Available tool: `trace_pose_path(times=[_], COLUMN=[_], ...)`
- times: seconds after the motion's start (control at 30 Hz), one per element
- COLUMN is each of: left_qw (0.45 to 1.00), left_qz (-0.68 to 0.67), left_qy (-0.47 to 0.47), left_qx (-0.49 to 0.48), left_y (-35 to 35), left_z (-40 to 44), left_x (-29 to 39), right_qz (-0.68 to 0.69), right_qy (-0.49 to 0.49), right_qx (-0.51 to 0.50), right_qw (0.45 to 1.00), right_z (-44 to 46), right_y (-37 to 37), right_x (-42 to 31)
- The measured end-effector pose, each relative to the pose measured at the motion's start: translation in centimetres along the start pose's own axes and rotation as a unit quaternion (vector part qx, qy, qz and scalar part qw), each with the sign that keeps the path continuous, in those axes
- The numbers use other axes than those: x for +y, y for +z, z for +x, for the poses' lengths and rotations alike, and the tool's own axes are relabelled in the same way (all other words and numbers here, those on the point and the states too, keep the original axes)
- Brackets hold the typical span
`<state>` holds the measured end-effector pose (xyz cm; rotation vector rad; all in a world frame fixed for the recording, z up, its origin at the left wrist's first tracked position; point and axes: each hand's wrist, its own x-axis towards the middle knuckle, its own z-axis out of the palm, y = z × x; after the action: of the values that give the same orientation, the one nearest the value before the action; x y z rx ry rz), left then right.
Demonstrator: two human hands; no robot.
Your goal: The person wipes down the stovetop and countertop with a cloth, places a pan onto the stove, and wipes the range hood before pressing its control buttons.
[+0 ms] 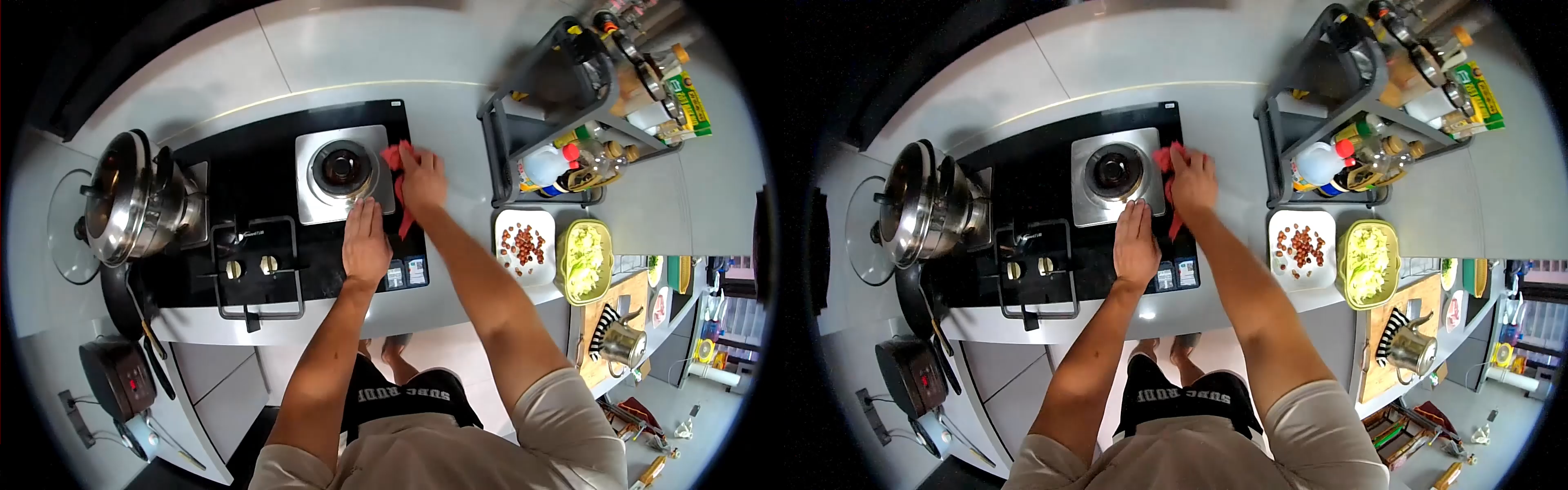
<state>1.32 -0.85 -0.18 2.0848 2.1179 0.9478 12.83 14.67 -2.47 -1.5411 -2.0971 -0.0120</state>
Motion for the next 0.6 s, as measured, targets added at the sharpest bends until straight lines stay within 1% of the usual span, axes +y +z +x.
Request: trace_pose_path(times=[0.1,0.2,0.3,0.37,0.47,0.57,0.6], left_qw=[1.0,1.0,1.0,1.0,1.0,1.0,1.0], left_qz=[0.016,0.018,0.01,0.011,0.015,0.012,0.01], left_qy=[-0.005,-0.007,0.0,0.012,0.012,0.006,0.004], left_qx=[-0.01,-0.017,-0.015,-0.006,0.0,-0.002,-0.005], left_y=[0.1,0.5,0.2,0.3,1.0,1.0,1.0], left_z=[0.3,0.0,0.2,0.0,-0.2,-0.2,-0.2], left_x=[0.0,-0.4,-0.1,-0.3,-0.6,-0.5,-0.6], right_qz=[0.033,0.001,0.012,0.049,0.067,0.04,0.034], right_qy=[-0.015,-0.062,-0.116,-0.125,-0.153,-0.077,-0.069], right_qx=[-0.039,-0.056,-0.059,-0.07,-0.029,-0.072,-0.063], right_qw=[0.999,0.997,0.991,0.988,0.986,0.994,0.995], right_z=[5.3,5.4,0.5,-4.1,-8.9,-8.4,-7.6], right_y=[1.5,1.5,-1.0,-3.7,-7.6,-6.8,-6.0], right_x=[0.4,0.6,1.6,1.9,1.2,0.2,-0.1])
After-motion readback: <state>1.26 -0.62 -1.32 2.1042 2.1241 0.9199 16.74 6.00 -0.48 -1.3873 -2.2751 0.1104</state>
